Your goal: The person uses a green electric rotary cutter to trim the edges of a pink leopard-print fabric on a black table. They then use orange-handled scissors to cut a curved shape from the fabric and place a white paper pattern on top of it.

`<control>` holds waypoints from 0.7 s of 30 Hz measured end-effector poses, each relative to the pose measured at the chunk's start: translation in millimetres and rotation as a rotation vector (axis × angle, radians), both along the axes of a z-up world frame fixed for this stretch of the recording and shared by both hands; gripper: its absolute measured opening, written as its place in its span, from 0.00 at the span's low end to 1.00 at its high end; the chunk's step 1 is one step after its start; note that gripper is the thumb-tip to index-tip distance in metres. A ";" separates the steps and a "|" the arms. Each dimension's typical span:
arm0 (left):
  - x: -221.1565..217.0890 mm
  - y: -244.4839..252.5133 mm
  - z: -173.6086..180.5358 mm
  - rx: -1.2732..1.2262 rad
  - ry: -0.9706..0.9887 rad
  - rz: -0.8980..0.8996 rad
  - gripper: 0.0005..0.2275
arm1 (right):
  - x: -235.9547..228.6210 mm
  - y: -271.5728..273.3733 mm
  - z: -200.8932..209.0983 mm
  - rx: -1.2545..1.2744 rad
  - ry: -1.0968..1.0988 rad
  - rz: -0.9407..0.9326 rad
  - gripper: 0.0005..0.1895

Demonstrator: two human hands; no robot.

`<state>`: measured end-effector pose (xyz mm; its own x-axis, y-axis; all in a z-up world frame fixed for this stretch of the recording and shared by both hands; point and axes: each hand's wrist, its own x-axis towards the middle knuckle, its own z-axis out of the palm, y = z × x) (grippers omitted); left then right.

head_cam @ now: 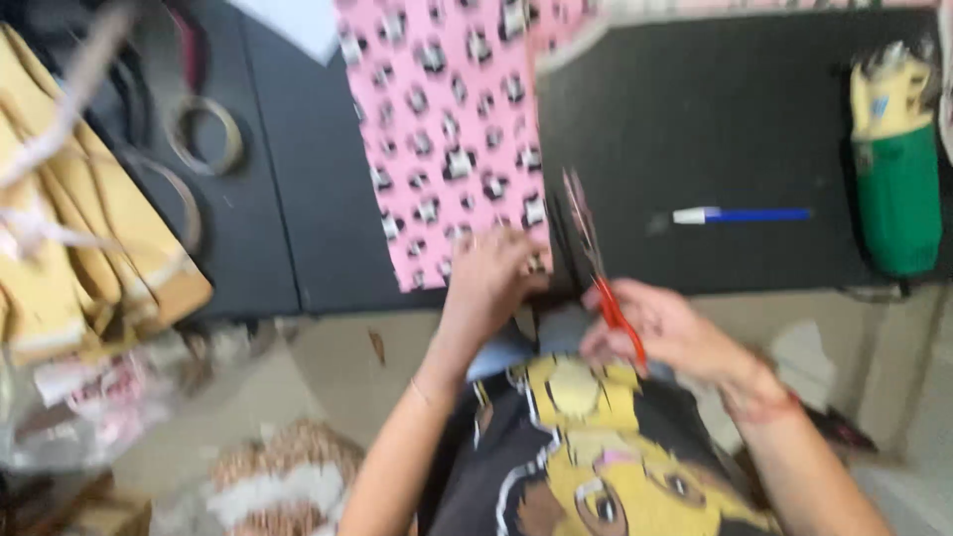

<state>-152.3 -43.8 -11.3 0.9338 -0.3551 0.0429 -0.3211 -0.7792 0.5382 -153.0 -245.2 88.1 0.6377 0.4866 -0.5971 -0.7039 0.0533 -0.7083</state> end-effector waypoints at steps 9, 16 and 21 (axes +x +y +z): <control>-0.4 19.6 -3.2 -0.163 -0.011 0.059 0.07 | -104.6 -19.5 -73.8 0.260 0.067 -0.235 0.34; -0.4 22.0 -15.7 -0.260 -0.024 0.074 0.05 | -126.3 5.6 -81.4 0.295 0.117 -0.153 0.47; -3.3 23.6 -14.7 -0.334 0.018 0.065 0.04 | -128.7 20.3 -100.4 0.399 0.115 -0.236 0.46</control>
